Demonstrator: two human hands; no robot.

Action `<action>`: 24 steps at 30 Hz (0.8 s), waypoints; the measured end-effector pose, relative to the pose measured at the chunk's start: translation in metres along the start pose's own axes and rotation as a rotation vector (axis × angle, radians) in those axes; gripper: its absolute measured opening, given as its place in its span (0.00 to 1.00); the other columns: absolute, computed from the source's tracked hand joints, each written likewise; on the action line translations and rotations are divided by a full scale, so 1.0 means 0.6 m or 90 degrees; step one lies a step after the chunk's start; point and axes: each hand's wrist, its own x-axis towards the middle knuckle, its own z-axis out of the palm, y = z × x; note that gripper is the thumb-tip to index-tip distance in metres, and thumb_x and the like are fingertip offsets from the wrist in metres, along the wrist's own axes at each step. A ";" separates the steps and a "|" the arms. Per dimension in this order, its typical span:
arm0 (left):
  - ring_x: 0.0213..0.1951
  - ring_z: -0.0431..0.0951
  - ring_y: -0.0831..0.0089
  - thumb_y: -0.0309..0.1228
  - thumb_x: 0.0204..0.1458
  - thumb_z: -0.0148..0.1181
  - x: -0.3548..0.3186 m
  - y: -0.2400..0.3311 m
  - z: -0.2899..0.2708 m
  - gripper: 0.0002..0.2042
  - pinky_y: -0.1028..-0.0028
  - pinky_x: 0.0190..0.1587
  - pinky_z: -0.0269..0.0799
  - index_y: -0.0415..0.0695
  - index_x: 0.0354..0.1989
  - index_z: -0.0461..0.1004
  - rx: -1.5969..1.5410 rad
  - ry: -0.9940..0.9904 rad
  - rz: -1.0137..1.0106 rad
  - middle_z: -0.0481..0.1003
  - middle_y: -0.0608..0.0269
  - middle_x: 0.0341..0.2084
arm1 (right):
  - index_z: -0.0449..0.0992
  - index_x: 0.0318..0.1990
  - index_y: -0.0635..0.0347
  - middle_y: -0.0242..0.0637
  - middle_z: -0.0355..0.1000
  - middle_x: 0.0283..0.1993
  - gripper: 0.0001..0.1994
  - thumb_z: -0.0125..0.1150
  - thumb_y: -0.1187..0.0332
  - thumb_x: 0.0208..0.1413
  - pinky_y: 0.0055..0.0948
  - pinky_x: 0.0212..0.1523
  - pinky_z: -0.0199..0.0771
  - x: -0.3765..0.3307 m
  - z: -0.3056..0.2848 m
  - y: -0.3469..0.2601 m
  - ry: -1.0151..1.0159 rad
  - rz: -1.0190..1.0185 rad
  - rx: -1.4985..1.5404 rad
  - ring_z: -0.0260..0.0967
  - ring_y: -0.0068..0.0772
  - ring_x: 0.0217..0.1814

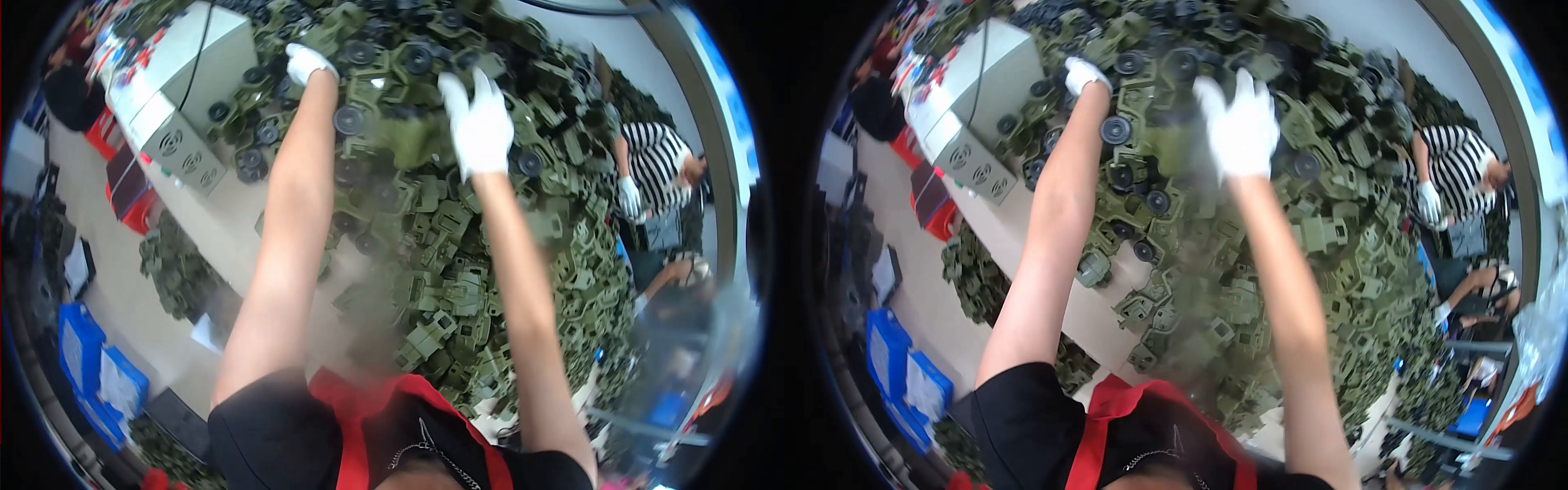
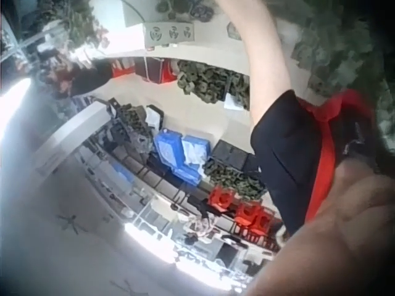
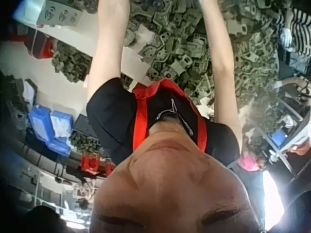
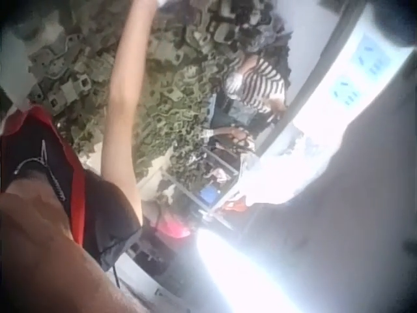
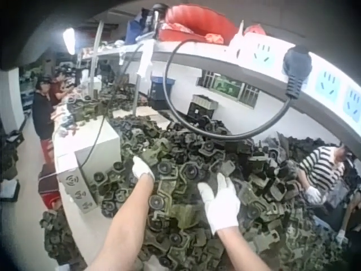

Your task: The person assembles green plastic toy vehicle components by hand at a factory workbench.

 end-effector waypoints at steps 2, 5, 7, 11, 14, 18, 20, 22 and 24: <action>0.45 0.77 0.45 0.50 0.55 0.45 0.026 -0.010 -0.018 0.32 0.55 0.47 0.71 0.24 0.38 0.75 -0.024 0.079 -0.016 0.75 0.33 0.42 | 0.58 0.65 0.64 0.61 0.53 0.67 0.42 0.64 0.47 0.49 0.49 0.66 0.54 -0.134 0.028 -0.028 0.021 -0.154 0.050 0.50 0.64 0.69; 0.44 0.78 0.50 0.49 0.52 0.50 0.030 -0.027 -0.070 0.27 0.58 0.47 0.72 0.31 0.40 0.77 0.082 -0.058 0.150 0.77 0.41 0.41 | 0.61 0.65 0.50 0.60 0.47 0.69 0.45 0.71 0.45 0.37 0.67 0.63 0.48 -0.217 0.103 -0.024 -0.141 -0.168 -0.128 0.40 0.72 0.71; 0.42 0.79 0.56 0.47 0.50 0.55 0.020 -0.014 -0.101 0.23 0.61 0.47 0.72 0.38 0.41 0.79 0.183 -0.214 0.330 0.79 0.48 0.41 | 0.64 0.62 0.43 0.57 0.51 0.67 0.40 0.71 0.46 0.37 0.70 0.61 0.49 -0.184 0.163 -0.003 -0.087 -0.195 -0.211 0.43 0.73 0.69; 0.58 0.65 0.52 0.49 0.37 0.65 -0.029 0.014 -0.285 0.31 0.54 0.60 0.59 0.47 0.53 0.72 0.626 0.153 0.558 0.67 0.46 0.55 | 0.66 0.59 0.37 0.45 0.58 0.65 0.34 0.68 0.50 0.40 0.61 0.57 0.59 -0.055 0.176 -0.001 0.037 -0.273 -0.300 0.53 0.61 0.65; 0.56 0.67 0.50 0.47 0.33 0.70 0.033 -0.015 -0.362 0.45 0.58 0.58 0.64 0.46 0.63 0.59 0.582 0.080 0.240 0.66 0.44 0.55 | 0.69 0.53 0.40 0.42 0.64 0.57 0.27 0.65 0.52 0.42 0.55 0.53 0.63 0.039 0.219 -0.044 0.186 -0.341 -0.235 0.58 0.53 0.61; 0.55 0.70 0.53 0.49 0.30 0.75 0.074 -0.074 -0.353 0.46 0.63 0.58 0.65 0.40 0.60 0.63 0.510 0.090 0.199 0.67 0.44 0.54 | 0.79 0.44 0.52 0.40 0.72 0.52 0.17 0.57 0.52 0.54 0.47 0.55 0.62 0.152 0.249 -0.111 0.269 -0.385 -0.289 0.66 0.41 0.57; 0.58 0.65 0.51 0.53 0.32 0.73 0.021 -0.093 -0.337 0.45 0.60 0.60 0.62 0.41 0.59 0.65 0.445 0.067 0.256 0.64 0.45 0.57 | 0.78 0.44 0.50 0.40 0.70 0.52 0.17 0.56 0.51 0.54 0.49 0.56 0.60 0.201 0.262 -0.131 0.178 -0.346 -0.276 0.65 0.41 0.57; 0.62 0.55 0.46 0.58 0.34 0.67 0.006 -0.094 -0.319 0.43 0.51 0.63 0.55 0.43 0.59 0.67 0.520 -0.035 0.380 0.59 0.47 0.61 | 0.77 0.44 0.49 0.40 0.68 0.52 0.17 0.55 0.51 0.55 0.51 0.57 0.58 0.256 0.283 -0.137 0.100 -0.307 -0.258 0.63 0.40 0.58; 0.62 0.54 0.45 0.60 0.35 0.65 -0.013 -0.089 -0.303 0.42 0.50 0.62 0.55 0.43 0.57 0.70 0.562 -0.097 0.419 0.58 0.49 0.62 | 0.77 0.40 0.49 0.40 0.69 0.46 0.16 0.54 0.51 0.55 0.49 0.55 0.60 0.288 0.299 -0.138 0.096 -0.264 -0.255 0.65 0.40 0.54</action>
